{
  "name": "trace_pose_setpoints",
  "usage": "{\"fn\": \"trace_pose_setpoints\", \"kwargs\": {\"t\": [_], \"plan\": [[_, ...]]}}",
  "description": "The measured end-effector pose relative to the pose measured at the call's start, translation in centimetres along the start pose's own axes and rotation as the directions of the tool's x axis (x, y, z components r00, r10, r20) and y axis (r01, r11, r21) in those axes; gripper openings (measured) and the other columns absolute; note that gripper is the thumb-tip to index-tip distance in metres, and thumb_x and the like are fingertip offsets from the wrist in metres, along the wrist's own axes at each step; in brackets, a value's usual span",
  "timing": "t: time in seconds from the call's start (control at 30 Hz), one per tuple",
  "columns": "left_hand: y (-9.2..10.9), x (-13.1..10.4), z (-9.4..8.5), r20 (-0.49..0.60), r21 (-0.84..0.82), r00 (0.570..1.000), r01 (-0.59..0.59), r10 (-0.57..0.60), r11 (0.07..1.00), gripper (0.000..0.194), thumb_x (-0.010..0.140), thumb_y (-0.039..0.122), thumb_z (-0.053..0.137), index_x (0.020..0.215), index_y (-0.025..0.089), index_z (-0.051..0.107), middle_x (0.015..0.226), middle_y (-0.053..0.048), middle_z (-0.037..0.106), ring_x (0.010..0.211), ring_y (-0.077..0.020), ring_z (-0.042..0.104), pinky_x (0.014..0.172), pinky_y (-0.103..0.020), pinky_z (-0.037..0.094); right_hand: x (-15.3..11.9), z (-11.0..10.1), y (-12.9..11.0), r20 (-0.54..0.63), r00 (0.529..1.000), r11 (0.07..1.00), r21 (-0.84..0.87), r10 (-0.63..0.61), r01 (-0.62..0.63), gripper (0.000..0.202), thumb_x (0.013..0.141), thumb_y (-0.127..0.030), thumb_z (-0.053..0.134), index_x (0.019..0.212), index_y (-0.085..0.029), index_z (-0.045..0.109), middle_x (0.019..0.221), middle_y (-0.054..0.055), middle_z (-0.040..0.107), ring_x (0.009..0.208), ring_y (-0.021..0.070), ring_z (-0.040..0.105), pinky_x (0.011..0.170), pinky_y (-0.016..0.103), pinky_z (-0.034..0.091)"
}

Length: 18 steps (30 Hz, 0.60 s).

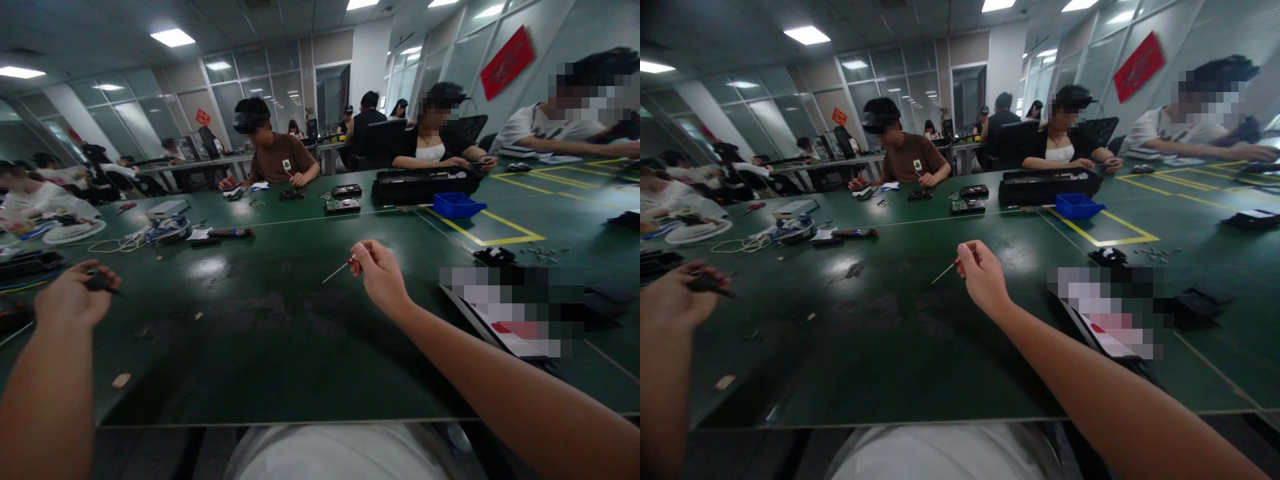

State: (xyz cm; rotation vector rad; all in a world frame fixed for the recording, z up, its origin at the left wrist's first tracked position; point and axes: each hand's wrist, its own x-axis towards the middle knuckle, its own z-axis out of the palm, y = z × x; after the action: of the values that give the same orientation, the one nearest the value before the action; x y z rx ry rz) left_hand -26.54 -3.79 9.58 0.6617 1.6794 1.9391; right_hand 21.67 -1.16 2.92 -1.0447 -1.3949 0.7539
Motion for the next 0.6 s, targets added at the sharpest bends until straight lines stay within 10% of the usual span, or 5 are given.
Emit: {"fn": "trace_pose_setpoints", "kwargs": {"t": [0.1, 0.27, 0.37, 0.6], "plan": [[-1.1, -2.9, 5.7, 0.215, -0.104, 0.976, 0.054, -0.030, 0.993, 0.024, 0.081, -0.004, 0.036, 0.086, 0.012, 0.053, 0.068, -0.001, 0.052, 0.070, -0.0108, 0.050, 0.077, -0.027, 0.046, 0.0, 0.0, -0.1, 0.007, 1.000, 1.000, -0.024, 0.020, -0.020, 0.029, 0.097, -0.047, 0.050, 0.085, -0.022, 0.058, 0.062, -0.003, 0.057, 0.056, 0.0137, 0.053, 0.056, 0.030, 0.042], [-2.0, -10.7, 14.4, 0.541, -0.073, 0.822, 0.260, -0.181, 0.963, 0.013, 0.084, 0.016, 0.045, 0.094, 0.013, 0.053, 0.077, -0.005, 0.054, 0.074, -0.0184, 0.056, 0.067, -0.032, 0.044, -0.2, -0.2, -0.8, -0.002, 1.000, 0.997, -0.075, 0.011, -0.011, 0.035, 0.096, -0.051, 0.050, 0.079, -0.022, 0.058, 0.061, -0.002, 0.057, 0.057, 0.0139, 0.055, 0.058, 0.030, 0.043], [-3.7, -14.4, 17.7, 0.671, 0.013, 0.716, 0.252, -0.195, 0.968, 0.046, 0.065, 0.001, 0.059, 0.106, 0.017, 0.049, 0.087, -0.002, 0.057, 0.083, -0.0189, 0.062, 0.067, -0.029, 0.043, -0.2, -0.3, -0.9, -0.011, 1.000, 0.996, -0.092, 0.009, -0.010, 0.037, 0.094, -0.052, 0.053, 0.074, -0.021, 0.057, 0.060, -0.002, 0.056, 0.055, 0.0133, 0.053, 0.055, 0.029, 0.041], [-9.5, -19.4, 21.2, 0.882, 0.154, 0.471, -0.311, 0.012, 0.938, 0.034, 0.077, 0.010, 0.067, 0.109, 0.017, 0.061, 0.110, -0.009, 0.067, 0.101, -0.0206, 0.063, 0.096, -0.037, 0.046, 0.0, -0.2, -0.2, -0.102, 0.995, 0.999, 0.039, -0.003, 0.007, 0.034, 0.096, -0.053, 0.049, 0.085, -0.022, 0.059, 0.063, -0.002, 0.058, 0.056, 0.0130, 0.054, 0.054, 0.029, 0.043]]}}
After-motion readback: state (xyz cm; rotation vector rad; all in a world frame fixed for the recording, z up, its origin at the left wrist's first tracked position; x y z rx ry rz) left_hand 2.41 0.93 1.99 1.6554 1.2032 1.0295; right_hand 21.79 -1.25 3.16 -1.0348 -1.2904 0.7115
